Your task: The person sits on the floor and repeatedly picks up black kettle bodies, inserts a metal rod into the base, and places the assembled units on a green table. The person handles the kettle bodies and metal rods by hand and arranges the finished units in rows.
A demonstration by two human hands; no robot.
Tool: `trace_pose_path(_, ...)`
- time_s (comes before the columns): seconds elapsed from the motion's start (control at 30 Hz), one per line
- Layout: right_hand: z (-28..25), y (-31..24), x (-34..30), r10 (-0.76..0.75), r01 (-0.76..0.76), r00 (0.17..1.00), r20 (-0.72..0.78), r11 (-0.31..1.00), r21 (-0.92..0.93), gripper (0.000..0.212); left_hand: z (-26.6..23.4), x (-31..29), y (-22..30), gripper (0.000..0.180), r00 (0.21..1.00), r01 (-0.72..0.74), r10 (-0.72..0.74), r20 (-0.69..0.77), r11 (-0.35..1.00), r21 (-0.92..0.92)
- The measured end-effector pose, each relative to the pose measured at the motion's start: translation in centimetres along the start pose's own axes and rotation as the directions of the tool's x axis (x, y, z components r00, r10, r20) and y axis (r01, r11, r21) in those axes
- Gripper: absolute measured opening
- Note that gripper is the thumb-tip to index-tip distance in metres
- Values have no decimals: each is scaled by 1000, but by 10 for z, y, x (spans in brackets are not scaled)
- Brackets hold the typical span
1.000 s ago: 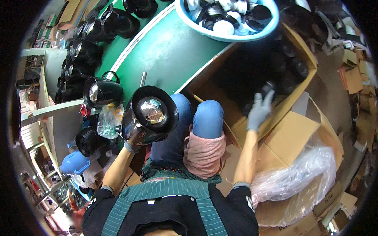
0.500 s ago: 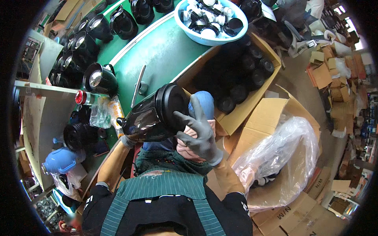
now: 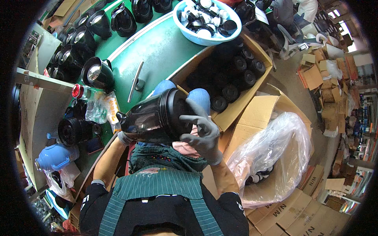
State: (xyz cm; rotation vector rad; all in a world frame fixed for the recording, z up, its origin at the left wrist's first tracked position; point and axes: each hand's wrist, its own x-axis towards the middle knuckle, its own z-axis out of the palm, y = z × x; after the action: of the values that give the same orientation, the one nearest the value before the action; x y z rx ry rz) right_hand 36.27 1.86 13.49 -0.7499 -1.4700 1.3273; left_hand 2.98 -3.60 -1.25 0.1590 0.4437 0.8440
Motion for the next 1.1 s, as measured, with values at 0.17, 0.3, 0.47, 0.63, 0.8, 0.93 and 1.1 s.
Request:
trace_pose_path(0.17,-18,6,-1,-77,86,991,113,994,-74,58,10,11,10,50,995,99,-99,25,995,-23)
trace_pose_path(0.3,-30,10,9,-182,231,960,213,944,-237,61,12,20,16,50,986,163,-163,24,986,-43)
trace_pose_path(0.47,-35,10,22,-227,297,928,294,930,-217,57,14,22,26,51,978,208,-209,6,970,-123)
trace_pose_path(0.63,-33,5,28,-240,311,918,314,929,-201,54,-29,27,17,47,976,216,-217,13,976,27)
trace_pose_path(0.8,-29,-11,23,-229,325,907,353,914,-244,52,-12,18,16,47,980,32,-113,164,901,433)
trace_pose_path(0.93,-27,-17,15,-7,53,961,277,986,-158,80,-48,13,10,51,993,57,-70,98,991,124)
trace_pose_path(1.1,-3,-39,19,412,-415,909,56,908,52,128,-63,17,13,49,938,-210,203,280,978,-4)
